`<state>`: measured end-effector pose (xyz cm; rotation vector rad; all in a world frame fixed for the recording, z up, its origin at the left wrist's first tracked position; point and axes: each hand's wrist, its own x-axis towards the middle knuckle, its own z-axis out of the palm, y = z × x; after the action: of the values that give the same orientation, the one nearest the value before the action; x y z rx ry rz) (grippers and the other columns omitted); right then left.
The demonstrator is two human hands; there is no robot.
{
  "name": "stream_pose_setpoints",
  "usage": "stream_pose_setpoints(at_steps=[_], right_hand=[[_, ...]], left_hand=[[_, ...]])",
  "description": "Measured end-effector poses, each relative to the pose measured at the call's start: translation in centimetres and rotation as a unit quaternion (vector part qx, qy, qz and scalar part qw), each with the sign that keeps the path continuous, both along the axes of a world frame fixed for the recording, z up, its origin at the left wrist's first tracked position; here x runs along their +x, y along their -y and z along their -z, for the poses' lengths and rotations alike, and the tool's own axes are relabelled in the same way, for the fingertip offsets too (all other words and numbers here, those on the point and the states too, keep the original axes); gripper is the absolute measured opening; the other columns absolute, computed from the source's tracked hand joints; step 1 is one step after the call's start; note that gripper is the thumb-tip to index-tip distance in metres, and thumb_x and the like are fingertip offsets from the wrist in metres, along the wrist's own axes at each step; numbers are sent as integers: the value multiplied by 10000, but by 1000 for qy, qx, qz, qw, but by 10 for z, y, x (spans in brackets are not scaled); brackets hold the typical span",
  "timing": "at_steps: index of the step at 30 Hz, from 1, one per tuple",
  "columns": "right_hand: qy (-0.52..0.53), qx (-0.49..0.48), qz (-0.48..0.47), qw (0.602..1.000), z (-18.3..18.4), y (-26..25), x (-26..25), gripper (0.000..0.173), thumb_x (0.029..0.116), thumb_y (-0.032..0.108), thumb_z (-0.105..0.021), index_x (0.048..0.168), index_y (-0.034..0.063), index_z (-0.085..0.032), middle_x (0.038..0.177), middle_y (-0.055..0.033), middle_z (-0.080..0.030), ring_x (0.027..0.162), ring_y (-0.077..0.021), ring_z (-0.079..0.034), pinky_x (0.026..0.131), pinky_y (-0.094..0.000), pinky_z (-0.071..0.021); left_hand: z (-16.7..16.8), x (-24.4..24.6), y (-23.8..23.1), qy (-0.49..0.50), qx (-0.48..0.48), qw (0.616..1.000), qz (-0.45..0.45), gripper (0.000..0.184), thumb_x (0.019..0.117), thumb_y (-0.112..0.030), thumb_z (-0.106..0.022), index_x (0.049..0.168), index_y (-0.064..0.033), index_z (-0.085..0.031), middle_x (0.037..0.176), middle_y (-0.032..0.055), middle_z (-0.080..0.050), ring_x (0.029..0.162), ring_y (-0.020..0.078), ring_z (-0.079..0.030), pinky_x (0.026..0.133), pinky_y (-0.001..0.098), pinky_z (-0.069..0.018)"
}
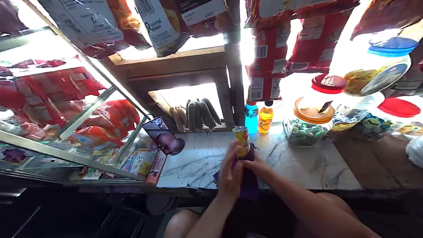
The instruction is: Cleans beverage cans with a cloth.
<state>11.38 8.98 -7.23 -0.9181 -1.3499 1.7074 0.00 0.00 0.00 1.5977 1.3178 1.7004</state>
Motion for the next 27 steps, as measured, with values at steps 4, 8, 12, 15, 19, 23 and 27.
stream_pose_setpoints(at_steps=[4, 8, 12, 15, 19, 23, 27], right_hand=[[1, -31, -6, 1000, -8, -1, -3, 749, 770, 161, -801, 1400, 1, -429, 1160, -89, -670, 1050, -117, -673, 922, -310, -574], [-23, -14, -50, 998, -25, 2, 4, 639, 761, 152, -784, 1310, 9, -489, 1063, -3, -703, 972, -62, -687, 875, -282, -589], [-93, 24, -214, 972, -30, 4, 29, 390, 797, 286, -805, 1163, 254, -675, 1037, 157, -742, 962, 26, -684, 871, -229, -581], [-130, 83, -380, 912, -23, -4, 38, 435, 904, 475, -718, 1311, 343, -634, 1195, 216, -692, 1100, 81, -623, 960, -183, -528], [-136, 101, -340, 925, -20, -1, 33, 408, 913, 424, -719, 1308, 355, -643, 1187, 220, -697, 1091, 81, -630, 952, -174, -531], [23, 169, -120, 978, -20, 7, 26, 559, 752, 227, -860, 1244, 158, -603, 1095, 132, -725, 1022, 27, -673, 920, -214, -576], [88, 231, -32, 968, -5, 26, 7, 761, 728, 205, -859, 1330, -58, -474, 1170, 0, -689, 1084, 8, -648, 972, -215, -550]], left_hand=[[56, -52, -31, 59, -43, 997, 22, 563, 1048, -262, -415, 1464, 118, -404, 1525, 238, -452, 1425, 246, -442, 1162, 390, -385], [49, -58, -40, 156, -83, 972, 157, 714, 1017, -372, -537, 1496, 117, -335, 1456, 160, -544, 1345, 151, -518, 1142, 341, -410], [46, -62, -42, 218, -75, 914, 333, 832, 917, -431, -715, 1457, 69, -327, 1352, 68, -620, 1229, 131, -605, 1067, 361, -489], [49, -58, -51, 203, -55, 879, 427, 859, 836, -482, -790, 1419, 63, -475, 1505, 150, -505, 1351, 194, -524, 1124, 377, -440], [46, -42, -48, 211, -45, 903, 371, 764, 870, -505, -740, 1298, 97, -545, 1413, 164, -574, 1242, 146, -594, 1055, 342, -490], [54, -28, -42, 181, -32, 967, 175, 787, 855, -435, -775, 1302, 161, -523, 1238, 202, -656, 1136, 155, -653, 1033, 347, -522], [59, -20, -34, 277, -77, 947, 144, 915, 864, -495, -746, 1388, 159, -381, 1247, 138, -631, 1112, 69, -634, 1007, 276, -520]])
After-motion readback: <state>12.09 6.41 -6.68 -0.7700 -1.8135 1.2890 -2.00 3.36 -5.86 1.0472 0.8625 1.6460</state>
